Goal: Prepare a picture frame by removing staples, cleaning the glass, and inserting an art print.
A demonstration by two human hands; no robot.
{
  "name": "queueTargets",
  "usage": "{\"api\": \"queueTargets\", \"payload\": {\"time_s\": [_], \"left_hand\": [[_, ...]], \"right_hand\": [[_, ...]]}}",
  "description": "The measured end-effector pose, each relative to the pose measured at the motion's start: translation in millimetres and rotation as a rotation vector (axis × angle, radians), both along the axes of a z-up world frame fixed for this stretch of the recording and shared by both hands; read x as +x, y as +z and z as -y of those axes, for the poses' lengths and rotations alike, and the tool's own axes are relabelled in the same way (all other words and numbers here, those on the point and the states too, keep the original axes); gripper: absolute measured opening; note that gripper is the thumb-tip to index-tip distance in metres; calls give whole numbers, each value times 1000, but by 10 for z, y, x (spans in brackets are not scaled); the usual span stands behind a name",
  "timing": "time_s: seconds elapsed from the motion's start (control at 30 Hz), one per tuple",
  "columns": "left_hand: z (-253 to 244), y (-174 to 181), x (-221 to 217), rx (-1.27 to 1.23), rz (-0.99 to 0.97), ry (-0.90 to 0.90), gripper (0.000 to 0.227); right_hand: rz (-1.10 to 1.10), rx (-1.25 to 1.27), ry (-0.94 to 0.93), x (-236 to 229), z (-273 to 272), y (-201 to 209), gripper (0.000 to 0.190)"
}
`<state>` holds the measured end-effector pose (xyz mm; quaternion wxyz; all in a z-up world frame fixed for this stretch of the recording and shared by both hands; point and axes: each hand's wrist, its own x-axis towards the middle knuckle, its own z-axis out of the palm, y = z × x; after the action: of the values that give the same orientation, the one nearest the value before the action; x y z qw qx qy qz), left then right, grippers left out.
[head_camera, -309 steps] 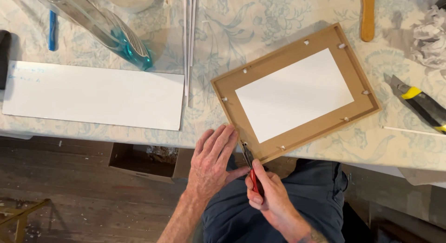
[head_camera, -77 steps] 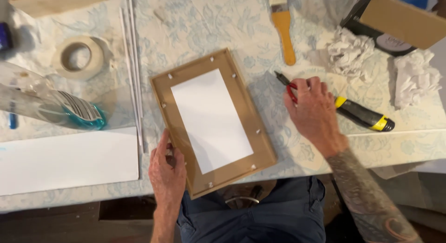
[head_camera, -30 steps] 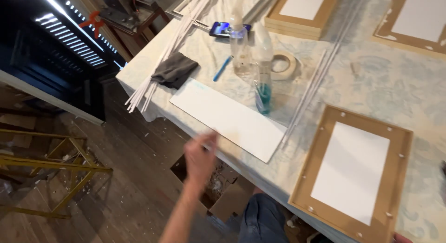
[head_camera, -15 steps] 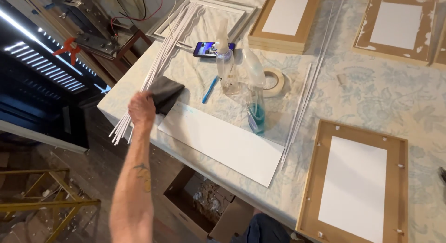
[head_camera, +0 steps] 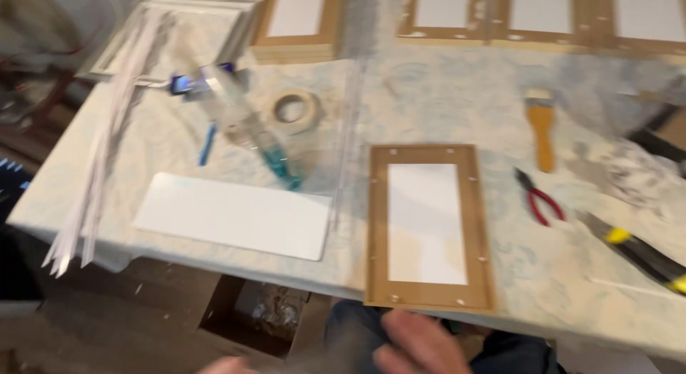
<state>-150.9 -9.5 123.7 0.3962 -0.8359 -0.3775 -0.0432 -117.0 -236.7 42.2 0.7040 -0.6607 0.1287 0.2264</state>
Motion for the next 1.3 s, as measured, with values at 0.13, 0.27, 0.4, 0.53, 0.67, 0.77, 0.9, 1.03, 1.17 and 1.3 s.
{"api": "queueTargets", "payload": {"time_s": [0.13,0.27,0.4,0.53,0.67,0.77,0.9,1.03,1.17,1.3], "left_hand": [[626,-305,32,-1272,460,-467,14],[828,-608,96,-2237,803,-713,18],[703,-1132,182,-1552,265,-912,47],[576,-1622,222,-1307,203,-858,82],[682,-1849,251,-1465,214,-574,79],[831,-1830,299,-1588,291,-356,79],[980,-1679,275,-1718,522,-299,74],[1058,-1496,118,-1505,798,-659,63],[1171,-1020,-95,-1429,702,-574,67],[1114,-777,-62,-1366,784,-822,51]], "right_hand": [[106,214,-119,-350,-109,120,40],[42,-156,-228,-163,575,136,36],[-23,-507,-287,12,1360,66,31],[-91,-869,-360,25,1535,42,27],[43,-591,-492,195,1388,-232,35],[-187,-539,-81,404,1138,-12,56],[-199,-532,-97,432,1060,63,49],[-16,-418,-269,339,1362,-138,35],[-27,-151,-734,72,1475,-111,37],[96,-318,-915,-12,1435,379,40]]}}
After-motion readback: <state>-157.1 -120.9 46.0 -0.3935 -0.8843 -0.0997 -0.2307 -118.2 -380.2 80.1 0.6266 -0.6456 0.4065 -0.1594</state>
